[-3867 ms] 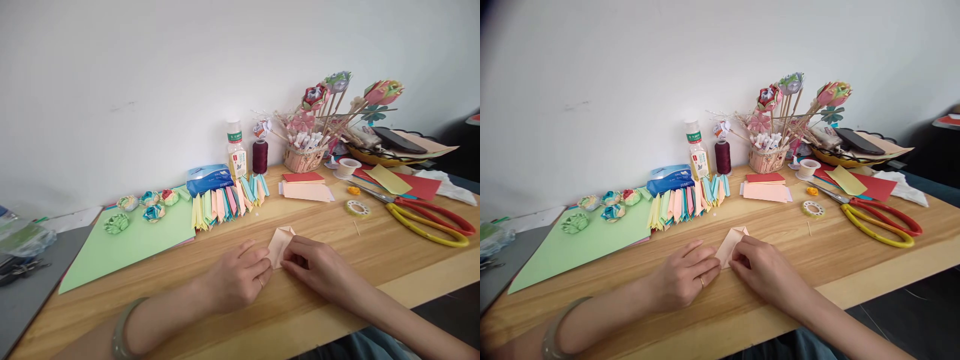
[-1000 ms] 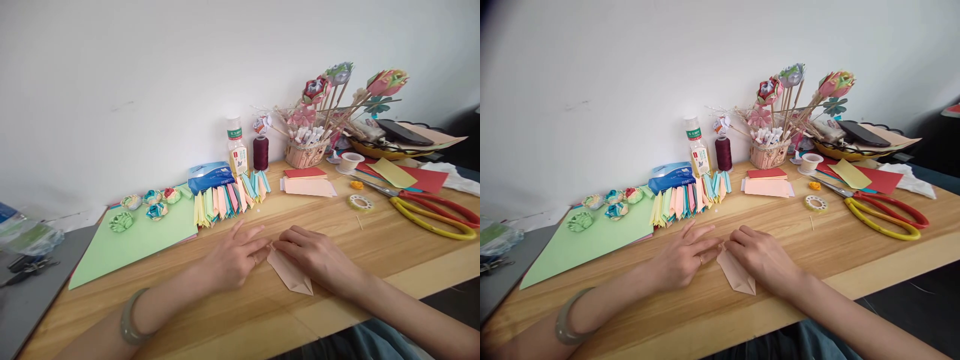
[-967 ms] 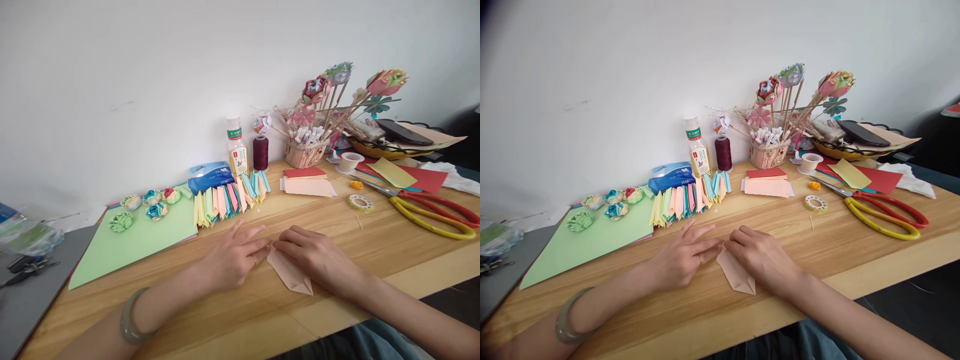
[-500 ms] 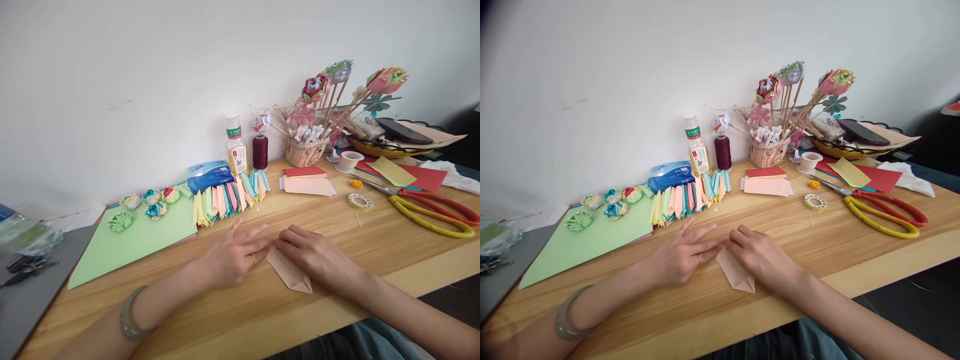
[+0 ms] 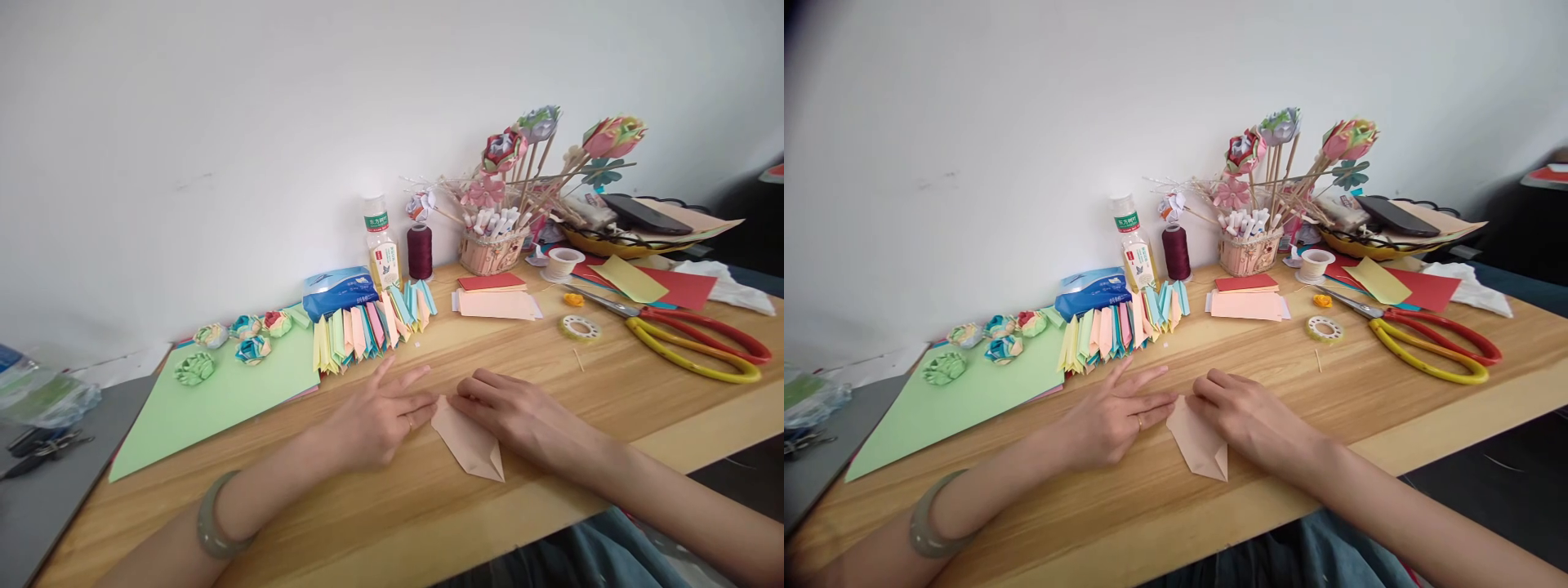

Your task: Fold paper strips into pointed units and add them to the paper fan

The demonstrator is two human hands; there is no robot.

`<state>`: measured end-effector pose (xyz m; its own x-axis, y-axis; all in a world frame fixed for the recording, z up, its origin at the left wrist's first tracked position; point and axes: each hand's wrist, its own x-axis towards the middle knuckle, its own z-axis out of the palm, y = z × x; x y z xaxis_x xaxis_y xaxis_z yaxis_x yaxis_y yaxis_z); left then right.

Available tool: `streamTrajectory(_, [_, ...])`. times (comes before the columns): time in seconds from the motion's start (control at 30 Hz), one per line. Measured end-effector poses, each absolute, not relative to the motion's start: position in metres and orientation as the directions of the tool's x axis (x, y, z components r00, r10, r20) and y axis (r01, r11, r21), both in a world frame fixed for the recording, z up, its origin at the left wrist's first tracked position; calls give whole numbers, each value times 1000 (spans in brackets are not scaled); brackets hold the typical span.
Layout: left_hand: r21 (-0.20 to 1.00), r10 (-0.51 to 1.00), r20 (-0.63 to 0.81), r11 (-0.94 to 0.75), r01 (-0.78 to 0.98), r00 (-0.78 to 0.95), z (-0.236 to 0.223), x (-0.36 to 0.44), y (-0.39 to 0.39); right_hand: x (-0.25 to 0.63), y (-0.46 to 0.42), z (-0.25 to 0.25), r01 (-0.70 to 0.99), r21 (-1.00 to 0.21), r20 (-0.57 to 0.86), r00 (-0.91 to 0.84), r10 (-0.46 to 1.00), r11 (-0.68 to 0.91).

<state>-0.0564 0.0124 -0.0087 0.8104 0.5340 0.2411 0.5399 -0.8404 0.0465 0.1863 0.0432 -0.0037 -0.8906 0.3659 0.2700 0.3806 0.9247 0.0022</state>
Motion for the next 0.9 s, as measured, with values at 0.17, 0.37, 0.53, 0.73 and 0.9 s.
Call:
streamTrajectory(0.17, [-1,551,325,-812,583,769,-12,-56,10,211,48,6,437,62,278,-871,405,897])
streamTrajectory(0.37, [-145,628,398,-677,722,669,-19,-48,5,247,58,-2,551,-117,384,-743,549,827])
streamTrajectory(0.53, [-122,611,487,-660,742,624,-18,-38,11,231,67,-2,484,-98,352,-801,485,870])
streamTrajectory(0.73, [-85,586,546,-673,735,599,-22,-34,23,215,96,2,317,-26,329,-893,307,948])
streamTrajectory(0.9, [-159,547,564,-663,731,619,-25,-27,31,221,117,1,131,118,321,-943,87,984])
